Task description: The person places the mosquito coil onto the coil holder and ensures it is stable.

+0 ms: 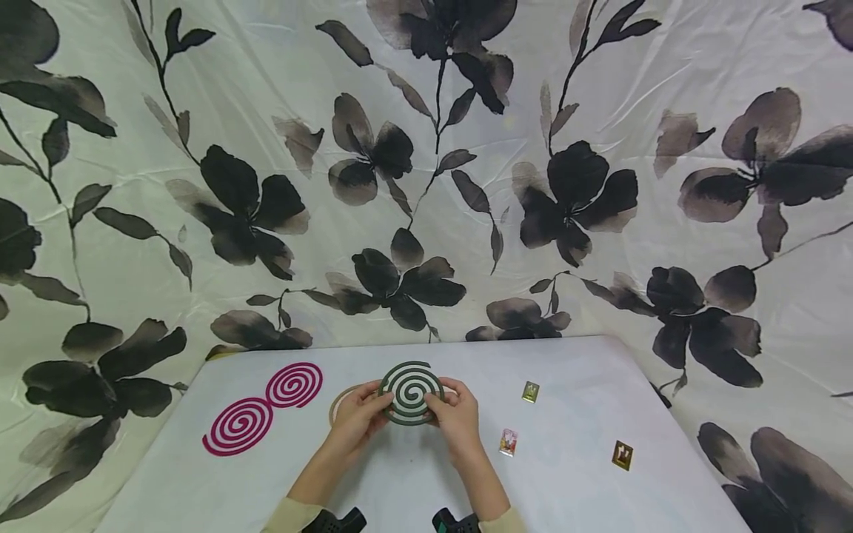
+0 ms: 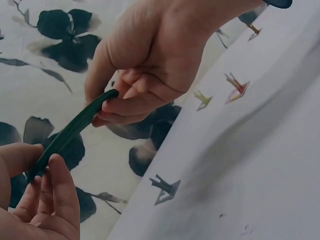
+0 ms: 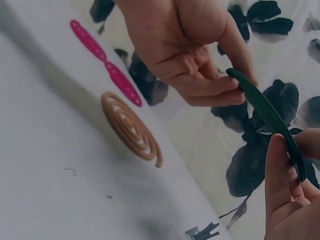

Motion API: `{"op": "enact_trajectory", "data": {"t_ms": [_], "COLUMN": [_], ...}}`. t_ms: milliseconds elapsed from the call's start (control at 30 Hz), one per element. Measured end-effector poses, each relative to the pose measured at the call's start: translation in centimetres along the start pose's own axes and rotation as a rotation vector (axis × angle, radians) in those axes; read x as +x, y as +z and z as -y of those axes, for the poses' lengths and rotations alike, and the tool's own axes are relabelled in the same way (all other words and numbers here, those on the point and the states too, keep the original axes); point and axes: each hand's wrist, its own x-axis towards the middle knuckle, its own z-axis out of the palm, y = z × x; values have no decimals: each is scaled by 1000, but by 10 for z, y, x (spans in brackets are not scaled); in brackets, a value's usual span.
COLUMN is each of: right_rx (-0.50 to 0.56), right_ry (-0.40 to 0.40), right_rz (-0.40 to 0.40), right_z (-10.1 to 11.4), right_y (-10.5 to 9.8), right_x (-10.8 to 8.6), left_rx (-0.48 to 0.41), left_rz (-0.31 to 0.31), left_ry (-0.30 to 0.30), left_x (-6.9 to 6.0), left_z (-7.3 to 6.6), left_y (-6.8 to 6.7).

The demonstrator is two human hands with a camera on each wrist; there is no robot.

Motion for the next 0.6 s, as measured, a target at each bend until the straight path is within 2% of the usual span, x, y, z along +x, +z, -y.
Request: {"op": "enact_trajectory", "data": {"t_ms": [233, 433, 600], "right_rx": [13, 13, 14], "right_ry": [0, 0, -2], "right_rz": [-36, -61, -64], "right_z": [3, 6, 9], "right_y": [-5, -10, -11], "right_x": [6, 11, 16], "left_rx": [62, 75, 89], "left_rz": [-28, -42, -58], "left_ry": [2, -8, 8], "left_x": [12, 20, 24], "left_z": [-1, -2, -3], "left_y": [13, 22, 28]}}
